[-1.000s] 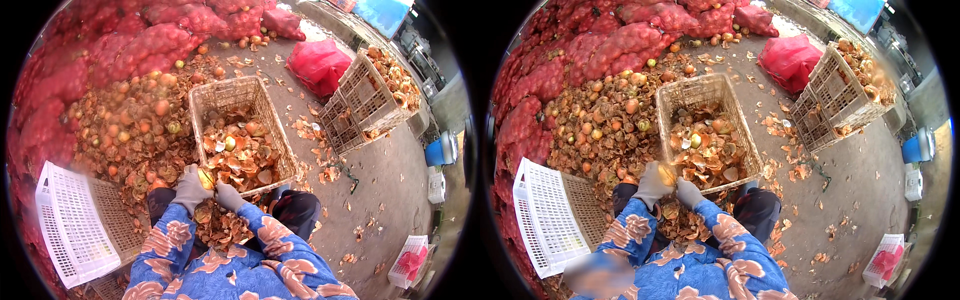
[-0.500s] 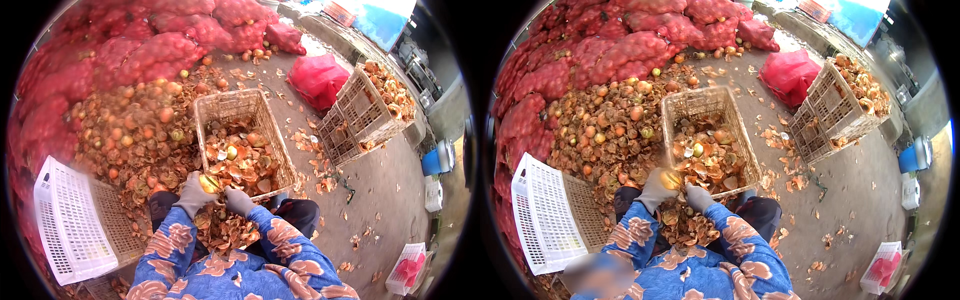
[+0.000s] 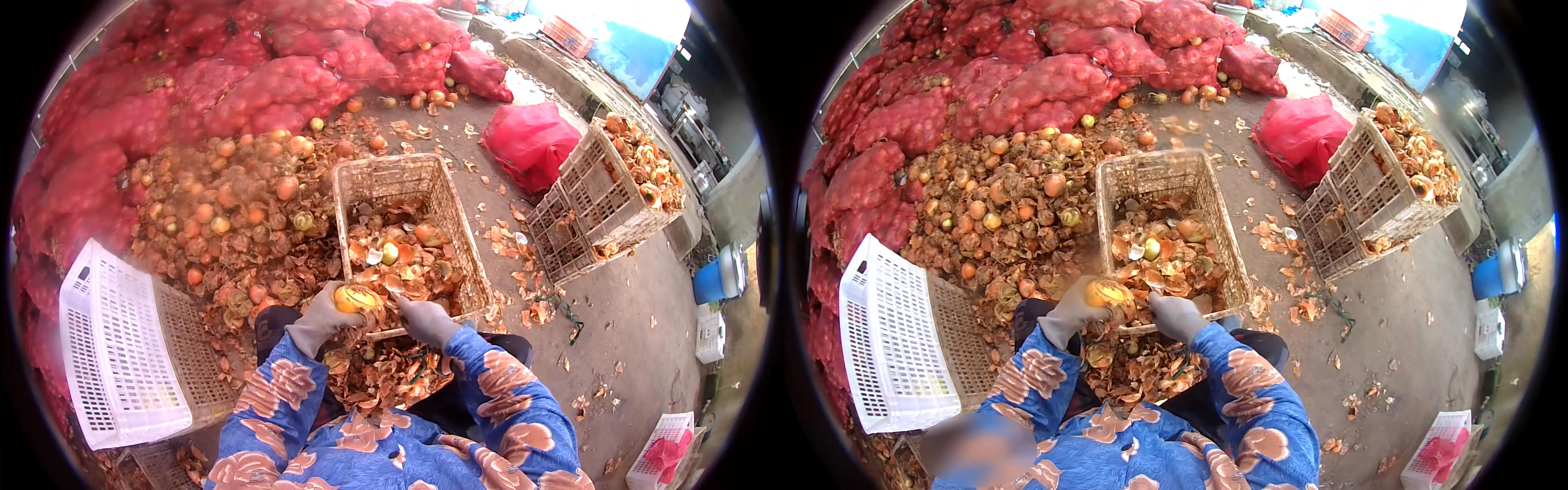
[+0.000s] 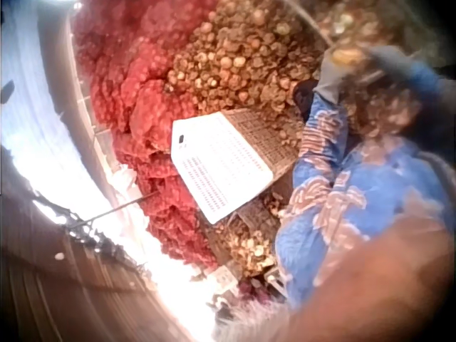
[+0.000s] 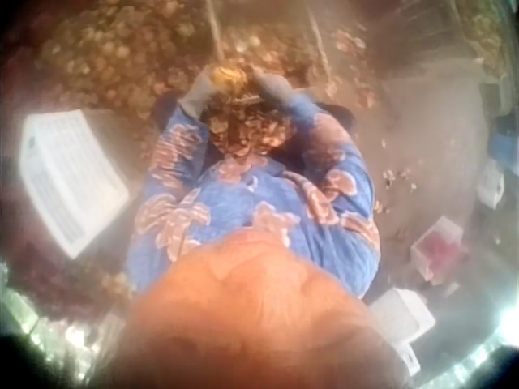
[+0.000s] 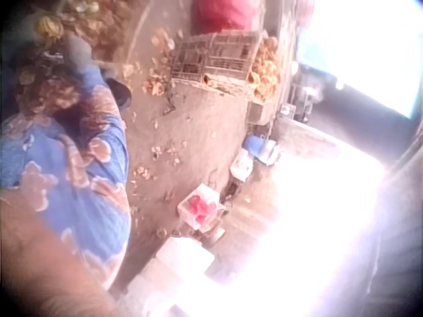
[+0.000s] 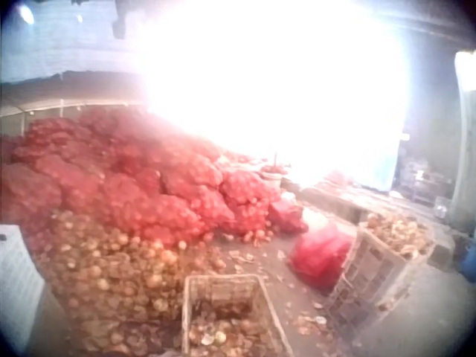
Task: The person sits on the floor and peels several onions using a knife, removing the outer layers and placing the peeled onions into a white plastic crate. The person handles the onions one at a time, rotating them to remove the skin completely.
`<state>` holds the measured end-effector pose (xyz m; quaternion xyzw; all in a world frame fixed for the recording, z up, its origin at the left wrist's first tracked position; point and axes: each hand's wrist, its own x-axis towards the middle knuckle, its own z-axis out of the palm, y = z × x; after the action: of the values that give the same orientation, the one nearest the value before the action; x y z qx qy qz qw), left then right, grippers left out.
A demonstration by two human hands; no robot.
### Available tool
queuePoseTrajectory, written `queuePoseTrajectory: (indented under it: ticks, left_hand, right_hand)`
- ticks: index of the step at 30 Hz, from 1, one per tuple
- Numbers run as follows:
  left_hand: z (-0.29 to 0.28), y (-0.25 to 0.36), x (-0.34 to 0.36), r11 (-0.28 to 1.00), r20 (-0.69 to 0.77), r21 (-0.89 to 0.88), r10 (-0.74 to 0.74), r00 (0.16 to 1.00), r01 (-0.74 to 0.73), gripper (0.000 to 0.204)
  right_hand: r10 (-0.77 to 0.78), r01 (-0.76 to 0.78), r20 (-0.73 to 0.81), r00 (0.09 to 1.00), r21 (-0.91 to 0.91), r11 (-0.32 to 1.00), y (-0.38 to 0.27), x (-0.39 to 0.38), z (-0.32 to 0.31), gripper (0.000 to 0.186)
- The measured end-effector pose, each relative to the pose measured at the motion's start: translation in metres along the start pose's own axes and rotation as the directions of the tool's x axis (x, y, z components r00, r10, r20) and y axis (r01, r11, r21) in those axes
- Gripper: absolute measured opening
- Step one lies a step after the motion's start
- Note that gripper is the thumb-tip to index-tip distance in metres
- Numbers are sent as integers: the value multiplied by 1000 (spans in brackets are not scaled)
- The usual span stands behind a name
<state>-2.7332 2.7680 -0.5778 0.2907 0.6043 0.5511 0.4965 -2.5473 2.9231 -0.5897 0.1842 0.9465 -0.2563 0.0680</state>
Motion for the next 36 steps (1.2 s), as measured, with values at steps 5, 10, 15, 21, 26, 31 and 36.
queuePoseTrajectory:
  ticks: [5,10,15,21,26,31,36]
  left_hand:
    - [12,-2,4,1000,-70,-6,6,998,-6,75]
    - [22,2,-9,999,-67,-53,-15,998,12,65]
    - [19,-10,-9,983,30,-177,58,998,-52,51]
    - [-5,-10,7,978,-62,-118,167,984,-173,49]
    - [37,7,-5,972,-125,-164,146,981,-166,68]
    - [28,-5,8,988,-83,107,123,989,-114,91]
    - [20,-23,8,838,-73,534,178,981,-112,95]
  right_hand:
    - [29,-33,-52,998,-73,997,18,-2,-2,22]
    - [38,-40,-75,997,-38,998,-4,-9,-6,17]
    - [178,-179,-24,984,-127,975,38,-24,-9,16]
    - [212,-154,-314,926,199,968,72,-24,-1,22]
    - [229,-205,192,954,978,33,-2,-20,-12,36]
    - [251,-109,153,956,977,-181,6,-12,16,37]
    - [267,51,-28,963,995,-81,11,9,35,34]
